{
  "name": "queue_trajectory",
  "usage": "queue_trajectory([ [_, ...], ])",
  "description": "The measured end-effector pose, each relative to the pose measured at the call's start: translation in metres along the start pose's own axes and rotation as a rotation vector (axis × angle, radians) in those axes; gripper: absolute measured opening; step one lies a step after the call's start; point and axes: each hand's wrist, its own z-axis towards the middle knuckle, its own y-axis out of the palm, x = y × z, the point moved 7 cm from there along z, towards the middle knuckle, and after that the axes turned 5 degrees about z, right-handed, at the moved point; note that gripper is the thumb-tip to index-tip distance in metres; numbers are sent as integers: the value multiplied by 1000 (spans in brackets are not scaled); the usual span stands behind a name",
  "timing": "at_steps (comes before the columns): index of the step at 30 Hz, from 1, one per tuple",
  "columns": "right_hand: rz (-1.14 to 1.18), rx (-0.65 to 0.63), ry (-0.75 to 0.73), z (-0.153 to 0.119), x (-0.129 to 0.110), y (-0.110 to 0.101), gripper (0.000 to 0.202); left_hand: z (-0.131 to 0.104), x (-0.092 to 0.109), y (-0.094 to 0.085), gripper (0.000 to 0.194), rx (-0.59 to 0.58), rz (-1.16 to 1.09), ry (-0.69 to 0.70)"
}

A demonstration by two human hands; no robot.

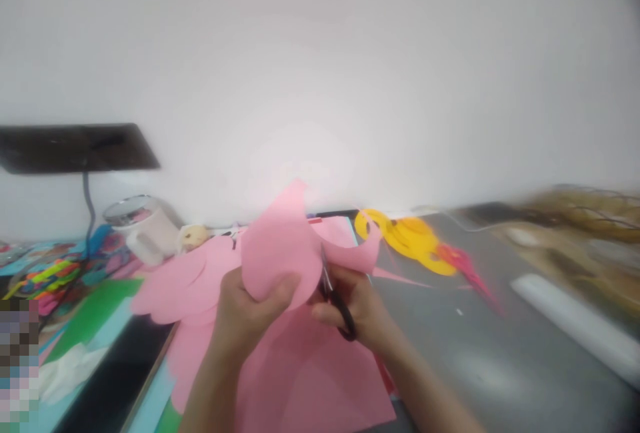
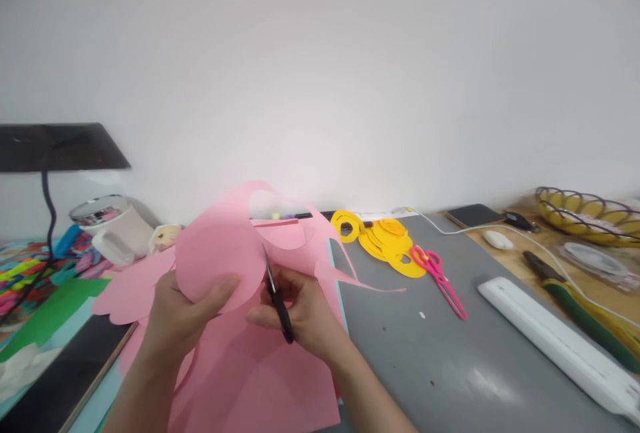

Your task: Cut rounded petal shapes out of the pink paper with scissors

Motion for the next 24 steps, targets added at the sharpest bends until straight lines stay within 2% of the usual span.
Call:
queue_trajectory([
  [8,3,29,51,-1,7,-3,40,1,-3,-2,21,10,21,-2],
  [24,23,1,7,-1,5,-2,34,3,-7,-4,22,17,29,14],
])
